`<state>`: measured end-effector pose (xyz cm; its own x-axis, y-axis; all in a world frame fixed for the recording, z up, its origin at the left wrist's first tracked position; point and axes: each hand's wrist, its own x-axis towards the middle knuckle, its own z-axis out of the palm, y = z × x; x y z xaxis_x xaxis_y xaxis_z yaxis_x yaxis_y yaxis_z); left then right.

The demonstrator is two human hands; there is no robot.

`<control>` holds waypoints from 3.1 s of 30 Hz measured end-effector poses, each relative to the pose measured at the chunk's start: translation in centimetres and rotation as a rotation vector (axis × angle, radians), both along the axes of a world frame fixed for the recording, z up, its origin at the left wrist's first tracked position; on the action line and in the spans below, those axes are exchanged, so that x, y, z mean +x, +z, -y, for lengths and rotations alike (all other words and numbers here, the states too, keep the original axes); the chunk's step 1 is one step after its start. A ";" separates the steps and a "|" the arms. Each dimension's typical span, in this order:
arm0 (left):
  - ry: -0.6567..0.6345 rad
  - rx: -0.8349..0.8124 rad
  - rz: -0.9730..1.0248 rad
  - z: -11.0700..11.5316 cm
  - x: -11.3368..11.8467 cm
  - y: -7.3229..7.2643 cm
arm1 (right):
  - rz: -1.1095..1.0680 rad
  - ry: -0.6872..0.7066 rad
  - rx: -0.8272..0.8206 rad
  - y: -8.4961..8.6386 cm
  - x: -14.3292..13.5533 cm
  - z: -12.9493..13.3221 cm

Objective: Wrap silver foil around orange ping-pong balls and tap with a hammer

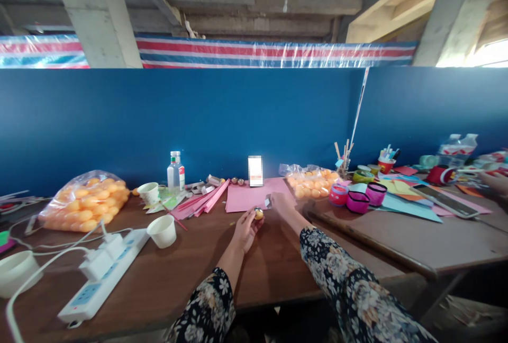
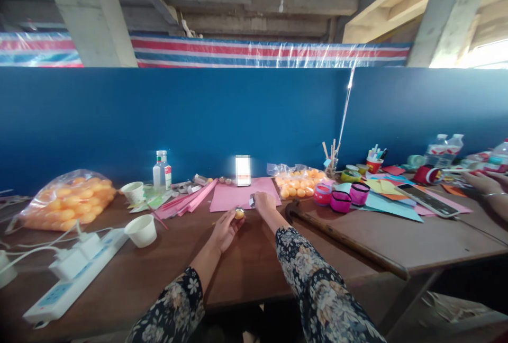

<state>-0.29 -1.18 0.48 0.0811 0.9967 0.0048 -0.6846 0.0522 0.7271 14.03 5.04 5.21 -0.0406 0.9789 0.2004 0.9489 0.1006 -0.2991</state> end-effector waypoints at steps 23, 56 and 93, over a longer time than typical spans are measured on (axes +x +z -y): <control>0.025 0.009 -0.019 -0.1 -0.1 0.1 | -1.370 0.169 0.071 -4.3 -2.2 4.8; -0.006 0.117 -0.065 -0.4 -0.1 -0.4 | -1.355 0.251 -0.022 -4.0 -2.2 6.2; 0.058 0.112 -0.114 -0.3 -0.1 -0.1 | -1.298 0.212 -0.049 -4.1 -2.2 6.2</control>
